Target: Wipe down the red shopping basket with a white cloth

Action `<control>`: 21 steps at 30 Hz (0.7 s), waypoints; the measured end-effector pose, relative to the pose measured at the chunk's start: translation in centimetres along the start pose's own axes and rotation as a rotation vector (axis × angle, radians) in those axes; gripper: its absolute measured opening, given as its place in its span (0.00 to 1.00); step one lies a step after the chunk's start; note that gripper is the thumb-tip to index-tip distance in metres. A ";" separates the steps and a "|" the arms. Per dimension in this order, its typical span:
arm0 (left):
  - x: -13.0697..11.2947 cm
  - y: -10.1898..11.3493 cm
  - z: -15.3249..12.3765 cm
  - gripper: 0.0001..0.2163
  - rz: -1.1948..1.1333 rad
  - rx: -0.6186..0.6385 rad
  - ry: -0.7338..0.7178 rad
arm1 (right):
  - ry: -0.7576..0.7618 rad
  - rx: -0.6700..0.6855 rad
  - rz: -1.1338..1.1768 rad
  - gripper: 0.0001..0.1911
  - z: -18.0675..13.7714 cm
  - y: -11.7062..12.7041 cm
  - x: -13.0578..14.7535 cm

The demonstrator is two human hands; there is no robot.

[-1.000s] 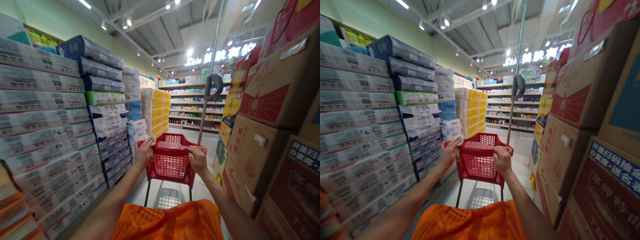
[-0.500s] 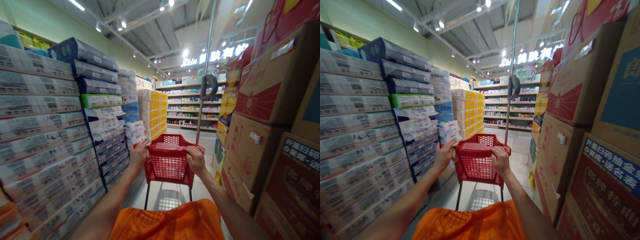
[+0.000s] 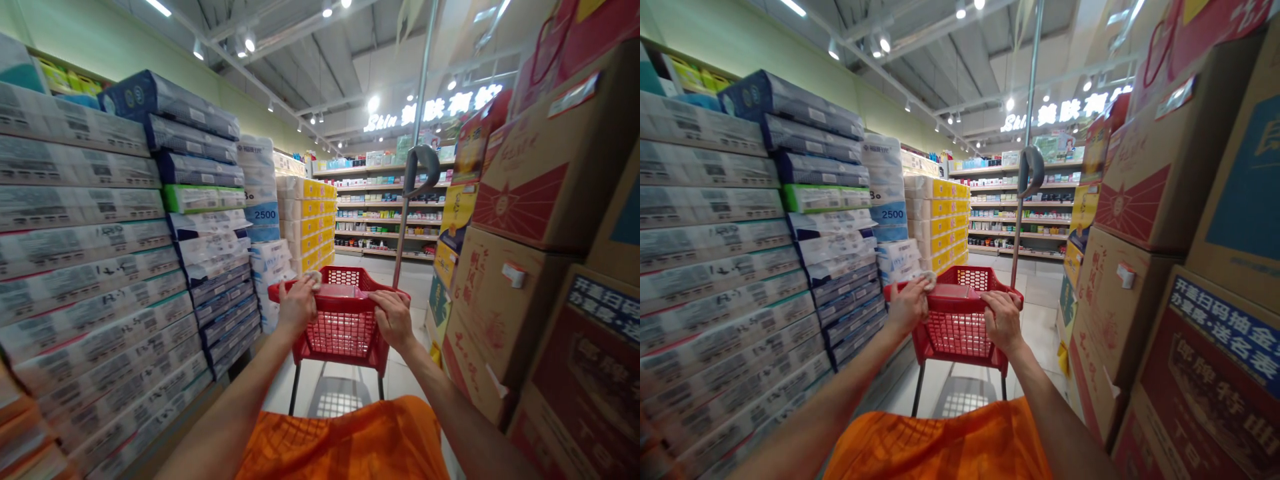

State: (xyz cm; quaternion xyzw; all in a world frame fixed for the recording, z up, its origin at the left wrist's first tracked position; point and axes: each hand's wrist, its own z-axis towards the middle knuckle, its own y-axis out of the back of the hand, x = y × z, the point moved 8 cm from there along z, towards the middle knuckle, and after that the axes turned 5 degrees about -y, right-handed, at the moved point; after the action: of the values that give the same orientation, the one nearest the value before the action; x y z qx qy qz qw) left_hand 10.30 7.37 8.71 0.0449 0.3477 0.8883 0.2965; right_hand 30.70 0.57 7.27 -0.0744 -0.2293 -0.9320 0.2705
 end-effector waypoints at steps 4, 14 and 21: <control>1.5 0.3 -0.4 0.16 0.018 -0.036 0.117 | -0.004 -0.020 -0.002 0.16 0.0 0.0 0.0; -4.2 -1.5 0.0 0.16 -0.041 0.021 -0.122 | 0.032 0.004 -0.062 0.18 -0.1 -0.1 0.1; -0.8 -0.7 0.4 0.16 -0.040 0.004 0.034 | -0.009 -0.040 -0.078 0.17 0.1 -0.1 0.5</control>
State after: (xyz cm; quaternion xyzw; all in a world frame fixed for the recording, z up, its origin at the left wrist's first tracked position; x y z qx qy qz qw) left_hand 11.41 7.55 8.67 0.0232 0.3553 0.8822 0.3081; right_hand 30.26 0.43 7.43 -0.0752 -0.2144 -0.9459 0.2315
